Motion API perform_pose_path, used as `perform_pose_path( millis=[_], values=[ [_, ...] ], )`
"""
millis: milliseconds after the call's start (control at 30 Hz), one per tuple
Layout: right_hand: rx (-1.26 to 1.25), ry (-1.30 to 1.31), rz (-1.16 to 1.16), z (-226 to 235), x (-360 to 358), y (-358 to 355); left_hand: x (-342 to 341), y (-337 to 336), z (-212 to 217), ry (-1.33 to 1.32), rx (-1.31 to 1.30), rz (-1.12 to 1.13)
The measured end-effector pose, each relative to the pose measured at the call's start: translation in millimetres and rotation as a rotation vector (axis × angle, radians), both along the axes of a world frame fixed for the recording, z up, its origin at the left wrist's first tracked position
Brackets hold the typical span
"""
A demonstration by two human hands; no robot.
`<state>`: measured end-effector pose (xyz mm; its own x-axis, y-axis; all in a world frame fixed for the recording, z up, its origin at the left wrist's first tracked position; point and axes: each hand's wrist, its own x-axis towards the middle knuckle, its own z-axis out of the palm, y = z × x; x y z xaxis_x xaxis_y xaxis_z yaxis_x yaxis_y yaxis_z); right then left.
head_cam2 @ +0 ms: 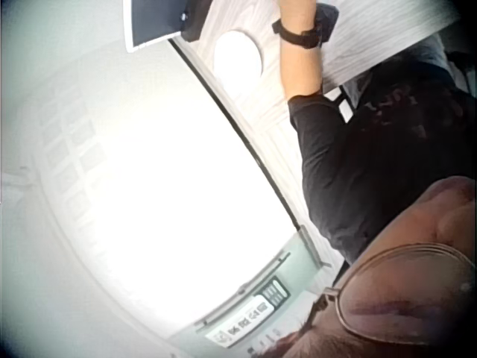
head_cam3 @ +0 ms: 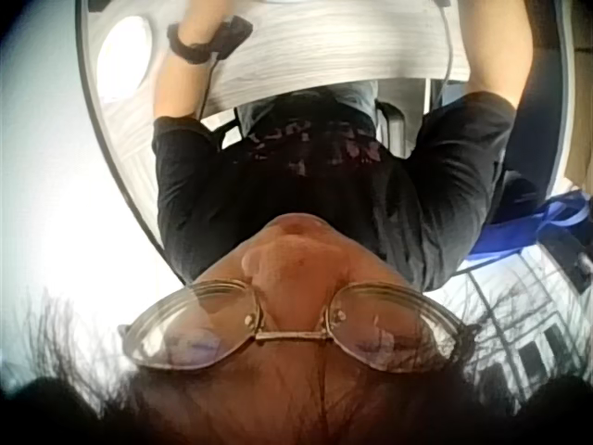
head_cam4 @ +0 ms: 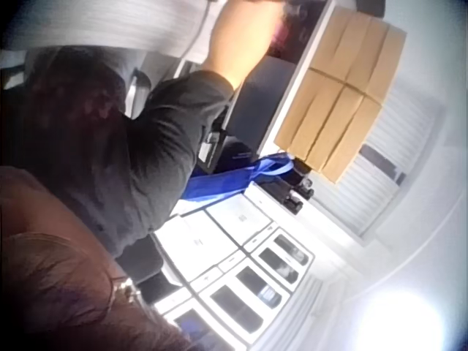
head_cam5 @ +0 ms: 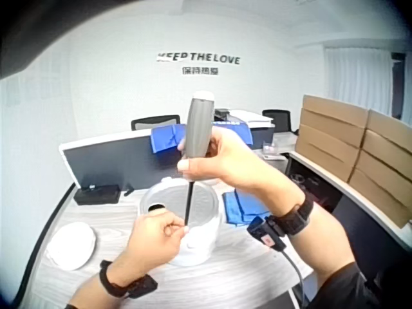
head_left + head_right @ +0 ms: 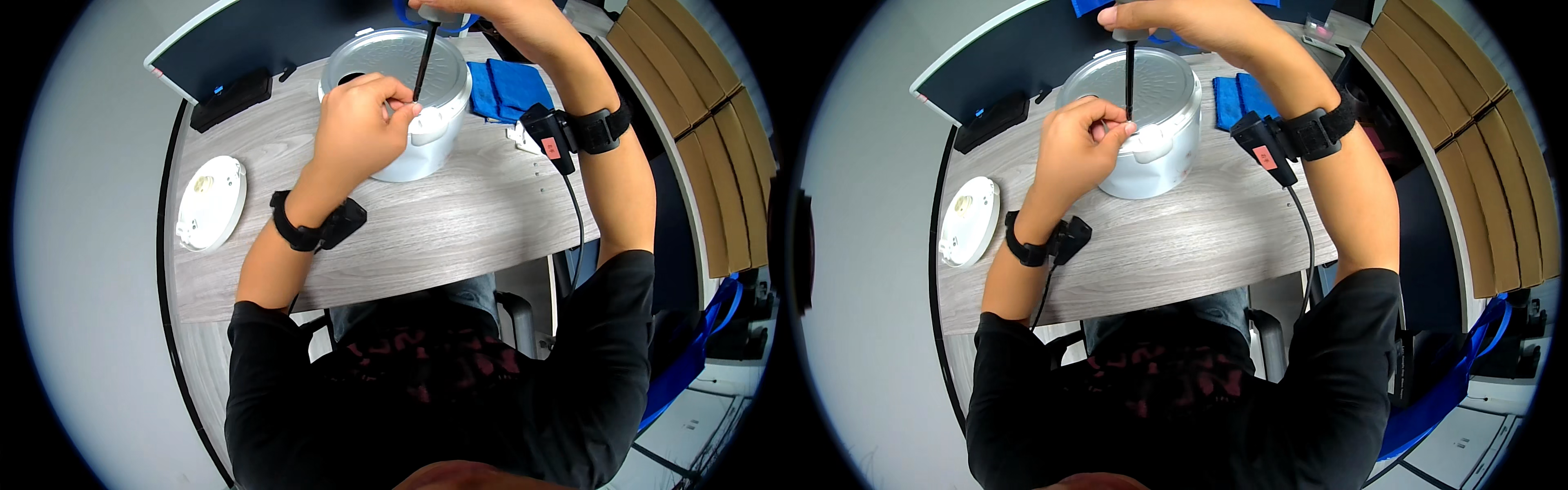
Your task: The person uses a screwdriver to remove screws from the lid of a white rice cooker, then removes the lid and inner metal plate. They wipe the rim of the cooker with a blue cloth.
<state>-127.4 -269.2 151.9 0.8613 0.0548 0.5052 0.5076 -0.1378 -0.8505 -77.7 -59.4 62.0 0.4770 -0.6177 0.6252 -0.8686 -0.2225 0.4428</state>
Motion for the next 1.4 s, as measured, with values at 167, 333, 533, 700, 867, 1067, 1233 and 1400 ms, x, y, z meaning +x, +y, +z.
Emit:
perform_pose_path(
  millis=[167, 333, 533, 700, 867, 1067, 1233, 1400],
  values=[
    [0.079, -0.041, -0.119, -12.7, -21.8, -24.4, -27.1, -15.6, -8.1, -0.059, -0.118, -0.068],
    [0.126, 0.036, -0.342, -43.2, -61.6, -53.4, -45.2, -45.5, -29.4, 0.007, -0.043, -0.143],
    [0.178, 0.039, -0.637, -94.4, -108.7, -101.6, -59.1, -86.0, -67.5, 0.103, 0.214, -0.33],
    [0.06, -0.023, -0.782, -145.9, -138.1, -125.4, -47.4, -123.5, -104.0, -0.054, 0.615, -0.382],
    [0.062, 0.133, -0.86, -178.1, -172.4, -122.3, -59.8, -157.4, -128.5, -0.217, 0.862, -0.402],
    [0.038, 0.247, -0.934, -205.7, -187.2, -119.9, -73.5, -190.0, -148.3, -0.334, 0.821, -0.45],
    [0.087, 0.281, -0.938, -219.4, -196.4, -123.4, -73.5, -207.6, -161.7, -0.396, 0.844, -0.447],
    [0.081, 0.333, -0.931, -220.5, -201.7, -122.7, -73.6, -207.9, -164.7, -0.365, 0.84, -0.438]
  ],
)
